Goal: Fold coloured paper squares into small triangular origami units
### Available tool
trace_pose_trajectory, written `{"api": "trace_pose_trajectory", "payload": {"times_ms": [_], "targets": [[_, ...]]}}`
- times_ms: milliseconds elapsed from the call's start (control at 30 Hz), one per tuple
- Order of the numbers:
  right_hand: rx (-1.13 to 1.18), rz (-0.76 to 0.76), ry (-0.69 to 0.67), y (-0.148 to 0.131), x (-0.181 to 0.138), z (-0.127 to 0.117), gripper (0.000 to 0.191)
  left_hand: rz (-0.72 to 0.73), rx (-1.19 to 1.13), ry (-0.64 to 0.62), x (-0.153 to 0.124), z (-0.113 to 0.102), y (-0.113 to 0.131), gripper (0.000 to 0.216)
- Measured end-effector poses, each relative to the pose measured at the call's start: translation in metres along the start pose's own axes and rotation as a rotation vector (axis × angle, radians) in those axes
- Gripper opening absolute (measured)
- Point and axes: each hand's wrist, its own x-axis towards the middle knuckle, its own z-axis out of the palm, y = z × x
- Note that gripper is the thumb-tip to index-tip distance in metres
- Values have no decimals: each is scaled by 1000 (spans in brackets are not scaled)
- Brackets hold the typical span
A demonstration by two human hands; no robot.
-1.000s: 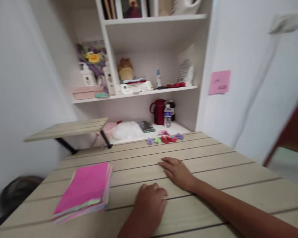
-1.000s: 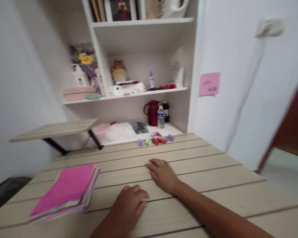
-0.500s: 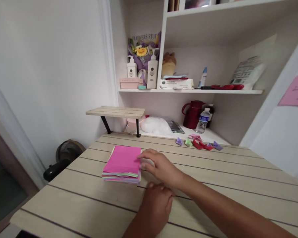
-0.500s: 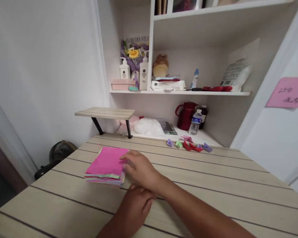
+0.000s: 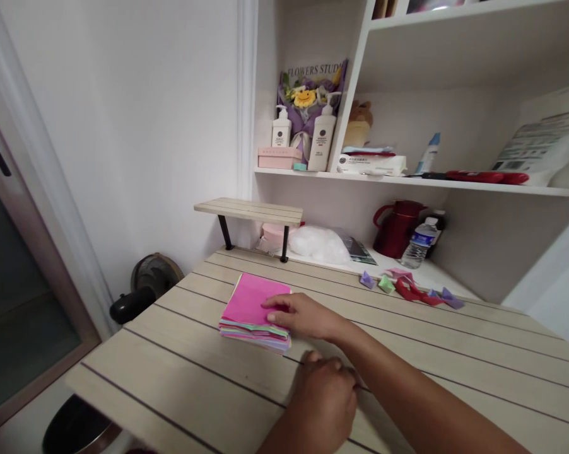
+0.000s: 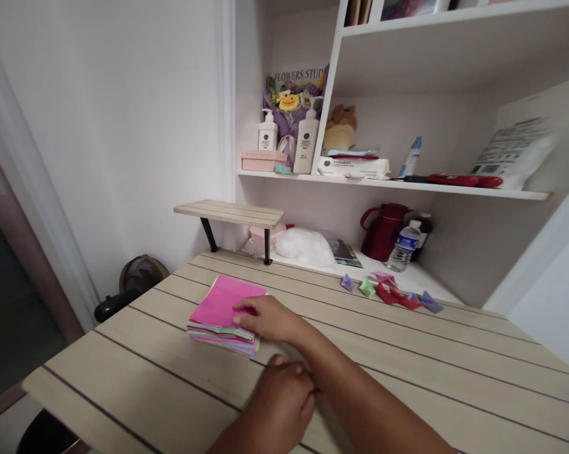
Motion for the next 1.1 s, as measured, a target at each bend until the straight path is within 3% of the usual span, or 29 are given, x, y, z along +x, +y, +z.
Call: {"api": "trace_pose_trajectory", "payload": {"times_ms": [200,767,967,1100], "targets": [[52,3,-73,-1,-2,-8,46,-9,19,-10,-2,-7,5,28],[223,-4,-86,12,-5,-7,40,-1,24,-4,-2,-6,4,27],[203,-18,62,19,0,0,21,-8,21,-1,-2,-3,2,26],[154,-38,237,20,6,8,26,-17,22,8,-1,-1,1,24]]}}
